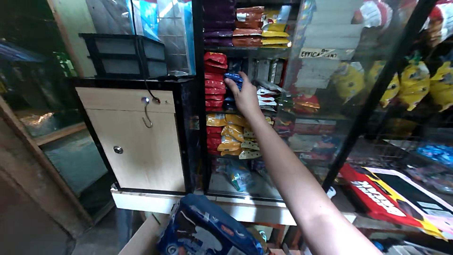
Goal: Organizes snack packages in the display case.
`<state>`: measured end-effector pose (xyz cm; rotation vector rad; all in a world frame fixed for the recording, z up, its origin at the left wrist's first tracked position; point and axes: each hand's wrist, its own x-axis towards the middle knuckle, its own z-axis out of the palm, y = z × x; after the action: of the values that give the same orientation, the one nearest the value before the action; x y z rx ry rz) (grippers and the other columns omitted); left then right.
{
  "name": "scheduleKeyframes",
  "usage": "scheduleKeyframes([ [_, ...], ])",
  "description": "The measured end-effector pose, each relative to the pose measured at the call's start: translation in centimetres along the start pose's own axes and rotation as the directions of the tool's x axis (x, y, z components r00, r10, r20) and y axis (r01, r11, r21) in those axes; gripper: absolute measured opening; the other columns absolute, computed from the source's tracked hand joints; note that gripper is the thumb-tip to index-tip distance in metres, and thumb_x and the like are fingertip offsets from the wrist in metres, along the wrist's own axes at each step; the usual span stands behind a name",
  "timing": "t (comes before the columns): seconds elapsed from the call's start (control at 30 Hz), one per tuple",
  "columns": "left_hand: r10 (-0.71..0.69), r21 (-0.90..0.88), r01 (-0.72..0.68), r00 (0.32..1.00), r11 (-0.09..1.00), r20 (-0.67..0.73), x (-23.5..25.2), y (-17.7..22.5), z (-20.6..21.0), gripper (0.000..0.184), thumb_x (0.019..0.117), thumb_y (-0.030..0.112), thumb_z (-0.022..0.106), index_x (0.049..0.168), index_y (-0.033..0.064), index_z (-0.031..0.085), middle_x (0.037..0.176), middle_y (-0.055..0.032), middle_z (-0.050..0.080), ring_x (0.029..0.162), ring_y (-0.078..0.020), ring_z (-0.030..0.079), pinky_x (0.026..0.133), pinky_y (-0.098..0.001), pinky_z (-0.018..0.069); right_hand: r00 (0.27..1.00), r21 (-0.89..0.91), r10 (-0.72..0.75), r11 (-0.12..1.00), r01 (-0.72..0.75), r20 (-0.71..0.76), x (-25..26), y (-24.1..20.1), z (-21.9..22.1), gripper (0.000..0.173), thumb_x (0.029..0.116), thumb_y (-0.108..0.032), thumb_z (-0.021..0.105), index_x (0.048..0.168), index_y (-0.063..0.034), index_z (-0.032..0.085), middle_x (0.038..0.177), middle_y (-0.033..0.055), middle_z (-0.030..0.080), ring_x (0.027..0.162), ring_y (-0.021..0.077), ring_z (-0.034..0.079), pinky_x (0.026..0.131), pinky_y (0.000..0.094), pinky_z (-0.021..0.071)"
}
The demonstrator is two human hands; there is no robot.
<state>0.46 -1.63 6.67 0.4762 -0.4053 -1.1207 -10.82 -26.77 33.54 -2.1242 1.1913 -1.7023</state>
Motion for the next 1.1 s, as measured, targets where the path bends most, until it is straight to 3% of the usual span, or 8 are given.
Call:
scheduleKeyframes([
  [0.1, 0.032, 0.004, -0.032, 0.999, 0.999, 0.012, 0.1, -0.2, -0.2, 0.014, 0.0873, 0.042, 0.076, 0.085, 0.0284, 0.071, 0.085, 0.0071, 0.077, 0.083, -0.0017, 0.074, 0.074, -0.0237, 0.0623, 0.998, -0.016, 0.019, 1.0, -0.018, 0.068, 0.3, -0.3, -0.5, 0.062, 0.1058, -0.038, 0.055, 0.151, 0.0021, 0.041, 0.141, 0.026, 0.057, 0.129, 0.0362, 0.058, 0.11, 0.0514, 0.0435],
  [0.3, 0.051, 0.046, -0.047, 0.995, 0.998, -0.09, 0.3, -0.8, -1.6, 0.039, 0.1094, 0.019, 0.023, 0.095, 0.0198, 0.058, 0.081, 0.0105, 0.075, 0.078, -0.0006, 0.073, 0.072, -0.0253, 0.0639, 0.999, 0.06, 0.001, 0.998, -0.004, 0.052, -0.6, -0.1, -0.8, 0.078, 0.1025, -0.041, 0.06, 0.159, 0.0004, 0.027, 0.155, 0.0264, 0.042, 0.142, 0.036, 0.046, 0.116, 0.0499, 0.0372],
  [0.6, -0.052, -0.01, 0.051, 0.993, 0.999, -0.11, 1.2, -0.9, 0.6, 0.04, 0.1062, 0.049, 0.036, 0.098, 0.0185, 0.062, 0.083, 0.0056, 0.076, 0.079, -0.0053, 0.074, 0.07, -0.0272, 0.0636, 0.984, -0.13, -0.107, 0.984, 0.125, 0.143, 0.1, 0.0, -0.7, 0.058, 0.1071, -0.028, 0.054, 0.151, 0.0074, 0.038, 0.151, 0.0288, 0.045, 0.14, 0.037, 0.047, 0.117, 0.0465, 0.0368],
  [0.73, -0.058, -0.073, 0.058, 0.998, 0.996, 0.004, 2.5, -1.4, 0.4, 0.052, 0.0685, 0.066, 0.079, 0.092, 0.0211, 0.071, 0.083, 0.0013, 0.076, 0.077, -0.0081, 0.074, 0.069, -0.0288, 0.0634, 0.982, -0.179, -0.108, 0.975, 0.135, 0.152, -0.4, -0.7, -1.7, 0.075, 0.1035, -0.038, 0.059, 0.155, 0.0087, 0.029, 0.155, 0.0303, 0.039, 0.145, 0.0386, 0.041, 0.12, 0.048, 0.0321],
  [0.83, -0.026, -0.136, 0.069, 0.955, 0.988, 0.296, 3.9, -2.3, -1.7, 0.054, 0.0718, 0.068, 0.074, 0.102, 0.0232, 0.078, 0.095, 0.0019, 0.078, 0.089, -0.0076, 0.075, 0.08, -0.0283, 0.0624, 0.971, -0.244, -0.227, 0.94, 0.24, 0.082, -2.5, -2.5, -3.2, 0.079, 0.1031, -0.04, 0.057, 0.155, 0.0111, 0.027, 0.157, 0.0326, 0.034, 0.148, 0.0407, 0.036, 0.122, 0.0473, 0.0285],
  [0.97, -0.15, -0.125, 0.177, 0.968, 0.976, 0.2, 5.6, -4.8, -3.9, 0.081, 0.062, 0.067, 0.083, 0.11, 0.005, 0.065, 0.094, -0.0079, 0.074, 0.085, -0.0184, 0.074, 0.067, -0.0369, 0.0632, 0.867, -0.24, -0.478, 0.833, 0.499, 0.142, -10.4, -6.0, -6.1, 0.038, 0.1051, -0.023, 0.052, 0.127, 0.0073, 0.062, 0.122, 0.0258, 0.064, 0.111, 0.0316, 0.064, 0.095, 0.0412, 0.0517],
  [1.03, -0.105, -0.158, 0.142, 0.969, 0.977, 0.224, 5.2, -4.1, -3.5, 0.069, 0.0625, 0.066, 0.083, 0.106, 0.0138, 0.071, 0.095, -0.0015, 0.077, 0.088, -0.0121, 0.074, 0.076, -0.0327, 0.063, 0.768, -0.067, -0.577, 0.786, 0.615, 0.279, -15.4, -7.0, -7.0, 0.021, 0.0992, -0.013, 0.056, 0.103, 0.0005, 0.072, 0.093, 0.0117, 0.07, 0.081, 0.0152, 0.067, 0.072, 0.029, 0.0561],
  [1.1, 0.005, -0.187, 0.067, 0.934, 0.98, 0.358, 4.5, -3.2, -2.8, 0.056, 0.072, 0.065, 0.078, 0.107, 0.0203, 0.073, 0.099, 0.0025, 0.077, 0.096, -0.0062, 0.072, 0.086, -0.0274, 0.0595, 0.658, 0.145, -0.561, 0.805, 0.575, 0.503, -19.8, -7.2, -7.2, 0.017, 0.0954, -0.009, 0.059, 0.095, -0.0021, 0.074, 0.083, 0.0073, 0.072, 0.073, 0.0129, 0.069, 0.067, 0.026, 0.0572],
])
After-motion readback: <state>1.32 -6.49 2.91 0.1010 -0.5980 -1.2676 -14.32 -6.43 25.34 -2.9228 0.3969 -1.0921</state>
